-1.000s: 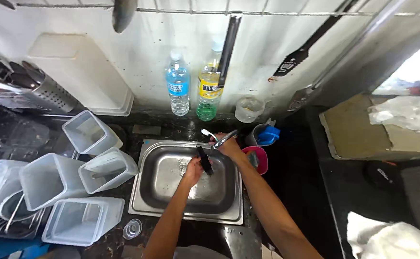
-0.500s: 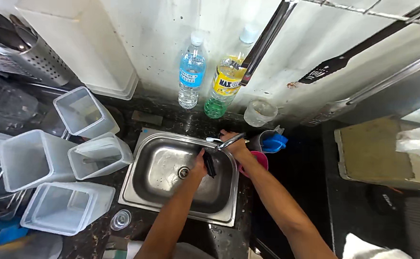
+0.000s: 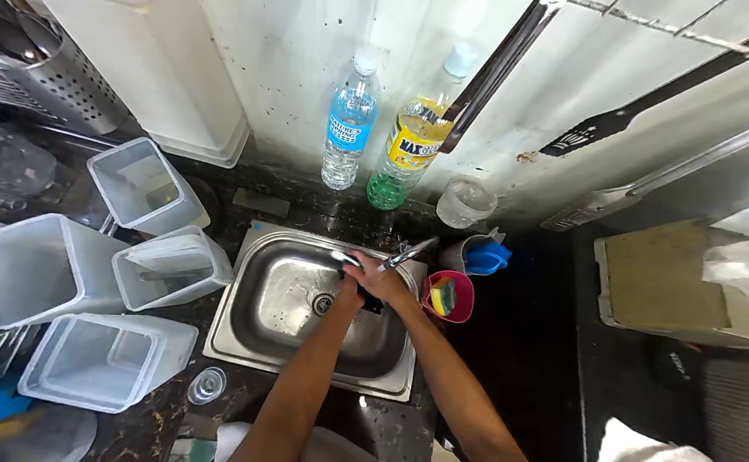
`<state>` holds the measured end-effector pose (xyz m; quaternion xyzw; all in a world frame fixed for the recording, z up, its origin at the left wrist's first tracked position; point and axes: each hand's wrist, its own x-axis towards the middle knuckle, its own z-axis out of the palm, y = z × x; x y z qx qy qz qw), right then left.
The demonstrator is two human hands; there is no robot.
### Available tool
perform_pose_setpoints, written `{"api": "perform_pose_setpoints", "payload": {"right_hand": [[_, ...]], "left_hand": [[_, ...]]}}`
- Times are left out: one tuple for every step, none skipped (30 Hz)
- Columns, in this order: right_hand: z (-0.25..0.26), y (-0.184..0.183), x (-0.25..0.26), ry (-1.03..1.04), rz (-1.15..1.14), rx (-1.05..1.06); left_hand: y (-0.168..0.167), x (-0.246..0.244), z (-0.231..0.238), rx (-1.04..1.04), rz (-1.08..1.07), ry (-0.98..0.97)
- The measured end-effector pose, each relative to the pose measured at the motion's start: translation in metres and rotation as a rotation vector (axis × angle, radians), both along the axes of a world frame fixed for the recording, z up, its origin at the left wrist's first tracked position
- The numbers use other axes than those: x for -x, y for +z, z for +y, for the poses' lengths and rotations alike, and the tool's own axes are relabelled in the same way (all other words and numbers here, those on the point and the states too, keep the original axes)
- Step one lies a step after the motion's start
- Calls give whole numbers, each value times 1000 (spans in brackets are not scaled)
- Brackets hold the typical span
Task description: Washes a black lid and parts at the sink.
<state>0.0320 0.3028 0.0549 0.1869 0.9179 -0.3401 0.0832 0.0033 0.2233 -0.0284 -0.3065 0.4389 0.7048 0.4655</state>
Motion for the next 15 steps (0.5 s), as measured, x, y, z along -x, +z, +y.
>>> {"api": "perform_pose_setpoints", "payload": {"right_hand": [[-9,-1,-3,15,51,76],[-14,-1,-6,27,107,138],[-16,-3,-11,26,152,210],[-15,-6,-16,10,202,285],[-14,-10,-23,-27,242,358],[-12,-13,-30,-88,257,416],[-11,-15,-37,-168,264,472],[-11,-16,-45,-245,270,529],[-11,-17,-52,-293,270,573],[-12,-17,-57,-315,268,599],[-14,-16,-61,-312,259,610],[-14,-14,-62,-289,248,617],[-14,-12,-62,-264,233,633],[-13,-11,-62,-254,228,661],[-11,-13,-63,-273,228,720]], "left_hand": [[1,-2,-5,-62,13,11],[0,-3,-8,-119,35,21],[-1,-3,-8,-162,54,39],[-3,-3,-6,-176,71,69],[-3,-2,-3,-154,96,107],[-2,-1,0,-103,126,123],[0,0,4,-36,163,104],[2,0,6,22,207,62],[2,-2,8,68,262,20],[3,-6,9,97,320,-13],[3,-12,9,104,367,-29],[5,-17,8,96,407,-31],[6,-22,7,89,437,-21],[7,-27,6,78,450,-2],[6,-32,5,45,479,10]]}}
